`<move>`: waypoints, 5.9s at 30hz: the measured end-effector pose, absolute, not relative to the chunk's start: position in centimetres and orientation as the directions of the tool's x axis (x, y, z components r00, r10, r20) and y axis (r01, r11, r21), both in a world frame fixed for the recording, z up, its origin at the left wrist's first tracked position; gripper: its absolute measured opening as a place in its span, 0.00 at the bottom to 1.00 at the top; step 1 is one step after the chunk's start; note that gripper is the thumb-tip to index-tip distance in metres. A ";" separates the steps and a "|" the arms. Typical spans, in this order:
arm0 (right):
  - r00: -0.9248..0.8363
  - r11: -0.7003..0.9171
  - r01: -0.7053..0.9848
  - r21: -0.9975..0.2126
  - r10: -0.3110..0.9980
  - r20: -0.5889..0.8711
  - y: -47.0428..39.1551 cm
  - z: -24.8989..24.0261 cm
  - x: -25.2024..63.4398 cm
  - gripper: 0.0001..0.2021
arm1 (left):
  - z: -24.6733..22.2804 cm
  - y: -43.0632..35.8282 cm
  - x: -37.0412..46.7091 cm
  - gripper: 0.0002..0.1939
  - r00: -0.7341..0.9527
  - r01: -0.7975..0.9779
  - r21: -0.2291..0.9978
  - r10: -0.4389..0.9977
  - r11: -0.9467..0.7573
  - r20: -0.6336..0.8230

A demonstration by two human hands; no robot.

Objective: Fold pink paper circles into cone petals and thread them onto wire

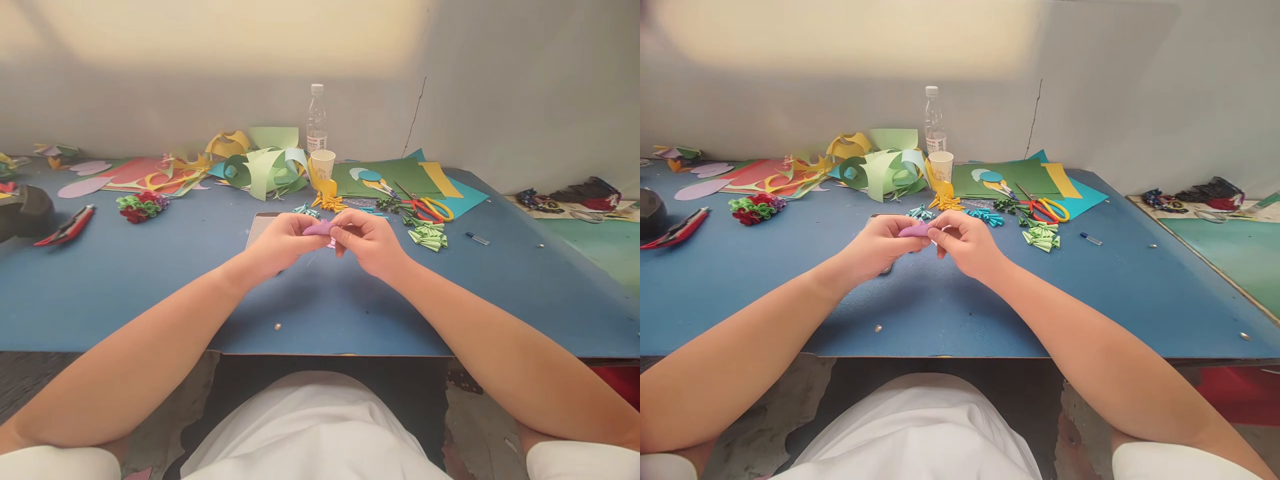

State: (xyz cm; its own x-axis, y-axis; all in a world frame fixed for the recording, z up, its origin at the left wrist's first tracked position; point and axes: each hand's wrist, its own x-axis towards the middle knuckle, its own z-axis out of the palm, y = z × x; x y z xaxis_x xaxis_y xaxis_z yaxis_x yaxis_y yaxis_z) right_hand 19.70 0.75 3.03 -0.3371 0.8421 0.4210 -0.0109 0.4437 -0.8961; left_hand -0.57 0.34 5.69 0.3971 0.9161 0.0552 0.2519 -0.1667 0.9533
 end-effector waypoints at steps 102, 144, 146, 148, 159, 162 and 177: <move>-0.060 0.638 0.143 -0.757 0.769 0.637 -0.3 2.9 18.9 0.03 | 3.9 0.2 0.1 0.06 0.298 0.232 0.784 0.810 -0.575 0.505; -0.012 0.498 0.088 -0.863 0.867 0.499 -0.8 3.6 18.8 0.14 | 3.9 0.0 0.1 0.10 0.302 0.207 0.838 0.848 -0.505 0.436; -0.028 0.526 0.134 -0.840 0.849 0.527 -0.8 3.4 18.8 0.12 | 3.9 0.0 0.1 0.11 0.296 0.227 0.830 0.848 -0.509 0.439; -0.051 0.552 0.170 -0.817 0.832 0.552 -0.7 3.2 18.8 0.11 | 3.9 0.0 0.1 0.11 0.291 0.237 0.825 0.848 -0.513 0.444; -0.100 0.531 0.171 -0.830 0.848 0.521 0.0 3.0 19.1 0.08 | 4.5 0.1 0.2 0.10 0.299 0.054 0.941 0.904 -0.335 0.305; -0.086 0.514 0.144 -0.845 0.858 0.507 0.2 2.9 19.2 0.10 | 4.7 0.1 0.1 0.08 0.337 -0.045 0.965 0.906 -0.258 0.258; -0.110 0.501 0.066 -0.863 0.863 0.493 1.0 2.5 19.3 0.14 | 4.1 1.8 -0.5 0.12 0.496 -0.215 0.964 0.868 0.153 -0.027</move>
